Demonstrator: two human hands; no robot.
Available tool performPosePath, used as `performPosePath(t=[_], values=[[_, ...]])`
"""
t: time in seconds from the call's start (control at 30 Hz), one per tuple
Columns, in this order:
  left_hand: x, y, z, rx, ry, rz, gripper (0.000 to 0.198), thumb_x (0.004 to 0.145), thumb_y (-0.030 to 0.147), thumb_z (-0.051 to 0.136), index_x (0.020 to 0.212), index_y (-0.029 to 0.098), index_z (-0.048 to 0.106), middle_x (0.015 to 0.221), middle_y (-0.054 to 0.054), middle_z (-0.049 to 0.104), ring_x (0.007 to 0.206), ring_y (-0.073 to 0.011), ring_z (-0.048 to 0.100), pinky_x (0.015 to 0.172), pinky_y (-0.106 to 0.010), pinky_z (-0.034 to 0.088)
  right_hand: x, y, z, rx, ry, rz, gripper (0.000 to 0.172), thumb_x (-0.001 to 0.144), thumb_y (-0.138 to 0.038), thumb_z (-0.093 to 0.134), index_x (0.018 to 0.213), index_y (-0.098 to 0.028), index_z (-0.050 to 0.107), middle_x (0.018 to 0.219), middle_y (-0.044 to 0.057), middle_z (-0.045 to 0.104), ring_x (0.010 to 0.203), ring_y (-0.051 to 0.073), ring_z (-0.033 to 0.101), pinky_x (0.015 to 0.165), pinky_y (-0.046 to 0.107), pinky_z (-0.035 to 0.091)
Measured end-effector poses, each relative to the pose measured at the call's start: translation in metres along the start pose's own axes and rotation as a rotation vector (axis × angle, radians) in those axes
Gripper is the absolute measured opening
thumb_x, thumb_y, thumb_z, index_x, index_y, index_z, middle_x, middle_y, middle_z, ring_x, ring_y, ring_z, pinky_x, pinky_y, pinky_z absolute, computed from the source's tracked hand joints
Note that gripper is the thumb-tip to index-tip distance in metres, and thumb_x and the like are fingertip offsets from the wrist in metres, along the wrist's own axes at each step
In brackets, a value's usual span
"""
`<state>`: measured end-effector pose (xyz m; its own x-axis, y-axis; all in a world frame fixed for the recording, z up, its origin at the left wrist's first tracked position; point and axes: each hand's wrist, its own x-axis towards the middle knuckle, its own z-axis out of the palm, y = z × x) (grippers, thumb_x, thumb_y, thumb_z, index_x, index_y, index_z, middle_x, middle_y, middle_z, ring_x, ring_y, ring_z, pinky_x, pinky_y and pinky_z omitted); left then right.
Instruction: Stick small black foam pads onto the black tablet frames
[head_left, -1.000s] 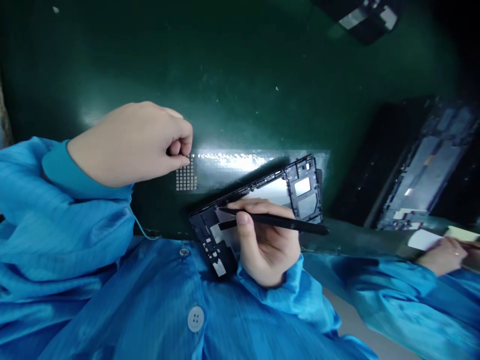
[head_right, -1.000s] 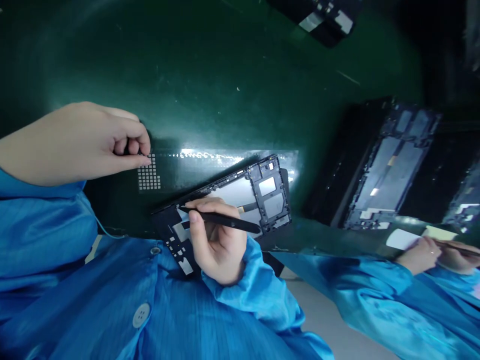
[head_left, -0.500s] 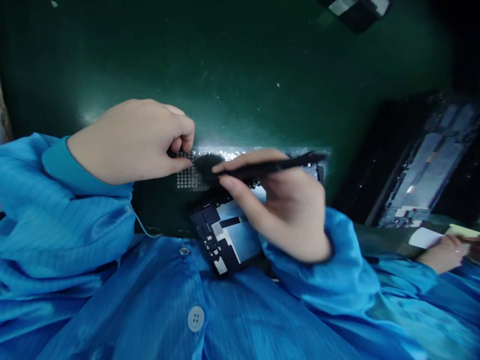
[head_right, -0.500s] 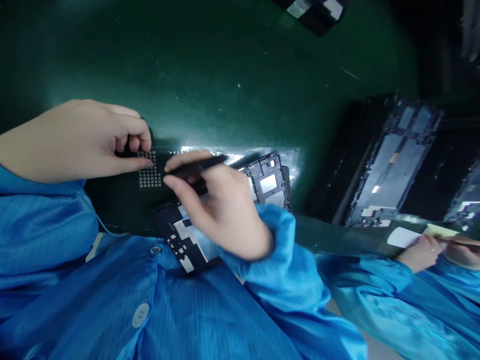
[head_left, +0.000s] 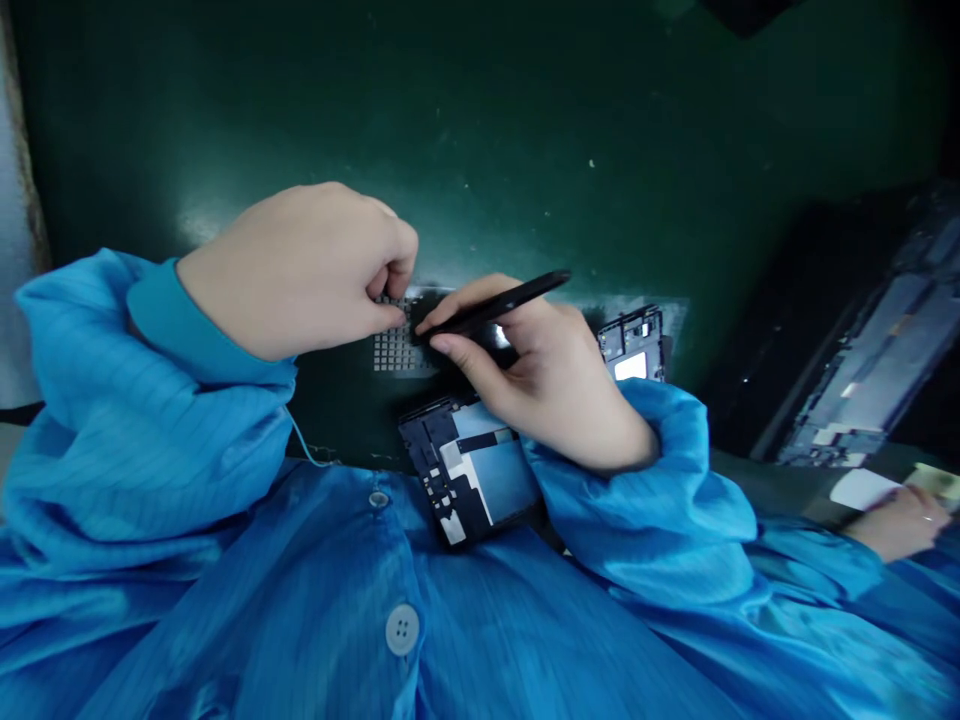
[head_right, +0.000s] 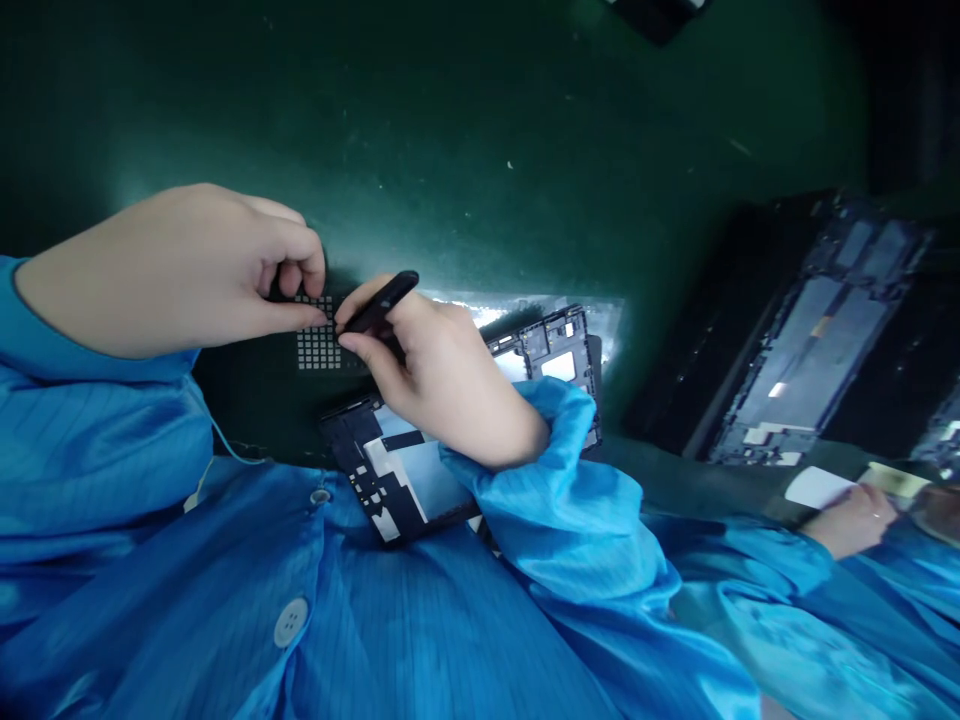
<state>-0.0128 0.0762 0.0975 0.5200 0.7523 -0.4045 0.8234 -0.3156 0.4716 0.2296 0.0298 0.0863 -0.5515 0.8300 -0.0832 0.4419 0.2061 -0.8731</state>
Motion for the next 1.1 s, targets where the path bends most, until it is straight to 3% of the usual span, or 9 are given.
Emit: performPosePath(t=[0.1, 0.2, 0.3, 0.37, 0.5, 0.6, 0.83, 0.93, 1.1], values=[[0.001, -0.001, 0.002, -0.029, 0.021, 0.012, 0.013, 0.088, 0.030, 0.080, 0.084, 0.023, 0.071, 0.085, -0.002, 0.071, 0.077, -0.0211, 0.062, 0.078, -0.037, 0.047, -0.011, -0.009, 0.000, 0.142, 0.087, 0.042, 0.006, 0.108, -0.025, 0.080, 0.114, -0.025, 0.079, 0.113, 0.005, 0.087, 0.105, 0.023, 0.085, 0.097, 0.039, 0.070], [0.000, -0.001, 0.003, -0.089, 0.022, 0.013, 0.018, 0.087, 0.029, 0.084, 0.080, 0.022, 0.069, 0.084, -0.002, 0.069, 0.085, -0.0237, 0.067, 0.088, -0.040, 0.052, -0.042, -0.023, 0.011, 0.342, 0.406, 0.088, 0.009, 0.109, -0.023, 0.079, 0.117, -0.028, 0.080, 0.107, 0.002, 0.085, 0.100, 0.021, 0.084, 0.094, 0.037, 0.070], [-0.002, 0.003, 0.000, -0.109, -0.005, -0.019, 0.016, 0.092, 0.024, 0.083, 0.082, 0.018, 0.071, 0.087, -0.001, 0.069, 0.098, -0.0246, 0.070, 0.102, -0.041, 0.053, -0.077, -0.028, 0.032, 0.340, 0.767, 0.151, 0.010, 0.109, -0.022, 0.079, 0.115, -0.029, 0.079, 0.103, 0.002, 0.081, 0.097, 0.021, 0.082, 0.094, 0.039, 0.069], [-0.003, 0.007, -0.003, -0.090, -0.026, -0.053, 0.016, 0.094, 0.023, 0.084, 0.085, 0.016, 0.073, 0.089, -0.001, 0.068, 0.104, -0.0251, 0.071, 0.107, -0.042, 0.052, -0.091, -0.023, 0.047, 0.261, 0.829, 0.178, 0.007, 0.109, -0.026, 0.078, 0.115, -0.031, 0.075, 0.104, 0.003, 0.081, 0.098, 0.023, 0.083, 0.096, 0.044, 0.069], [-0.003, 0.010, -0.006, -0.053, -0.040, -0.092, 0.016, 0.095, 0.023, 0.085, 0.086, 0.017, 0.074, 0.090, -0.001, 0.069, 0.101, -0.0244, 0.072, 0.105, -0.039, 0.052, -0.096, -0.009, 0.061, 0.165, 0.757, 0.175, 0.010, 0.111, -0.029, 0.075, 0.120, -0.031, 0.070, 0.110, 0.005, 0.085, 0.102, 0.025, 0.085, 0.096, 0.047, 0.072], [-0.003, 0.008, -0.005, -0.019, -0.028, -0.041, 0.015, 0.095, 0.026, 0.085, 0.088, 0.018, 0.075, 0.089, 0.000, 0.070, 0.099, -0.0225, 0.071, 0.103, -0.034, 0.053, -0.093, -0.006, 0.061, 0.138, 0.730, 0.149, 0.010, 0.112, -0.027, 0.072, 0.120, -0.033, 0.069, 0.110, 0.004, 0.084, 0.104, 0.024, 0.084, 0.096, 0.046, 0.073], [-0.003, 0.003, -0.004, -0.031, -0.031, -0.033, 0.015, 0.095, 0.026, 0.085, 0.088, 0.017, 0.076, 0.086, -0.001, 0.068, 0.091, -0.0224, 0.069, 0.105, -0.041, 0.054, -0.091, -0.020, 0.037, 0.012, 0.512, 0.040, 0.030, 0.104, -0.008, 0.074, 0.124, -0.031, 0.070, 0.114, 0.008, 0.084, 0.106, 0.028, 0.084, 0.093, 0.049, 0.071], [-0.003, 0.006, -0.005, 0.000, -0.037, -0.032, 0.016, 0.096, 0.028, 0.086, 0.091, 0.016, 0.077, 0.086, 0.000, 0.066, 0.089, -0.0186, 0.066, 0.103, -0.038, 0.054, -0.070, -0.021, 0.016, 0.027, 0.398, 0.035, 0.029, 0.104, -0.010, 0.079, 0.124, -0.031, 0.075, 0.119, 0.006, 0.086, 0.111, 0.026, 0.085, 0.097, 0.045, 0.071], [-0.004, 0.011, -0.007, 0.021, -0.064, -0.051, 0.009, 0.100, 0.024, 0.078, 0.096, 0.016, 0.077, 0.094, 0.000, 0.070, 0.088, -0.0161, 0.063, 0.098, -0.032, 0.051, -0.022, -0.007, -0.001, 0.043, 0.064, -0.004, 0.011, 0.110, -0.024, 0.078, 0.120, -0.025, 0.078, 0.120, 0.005, 0.087, 0.113, 0.024, 0.086, 0.103, 0.040, 0.071]])
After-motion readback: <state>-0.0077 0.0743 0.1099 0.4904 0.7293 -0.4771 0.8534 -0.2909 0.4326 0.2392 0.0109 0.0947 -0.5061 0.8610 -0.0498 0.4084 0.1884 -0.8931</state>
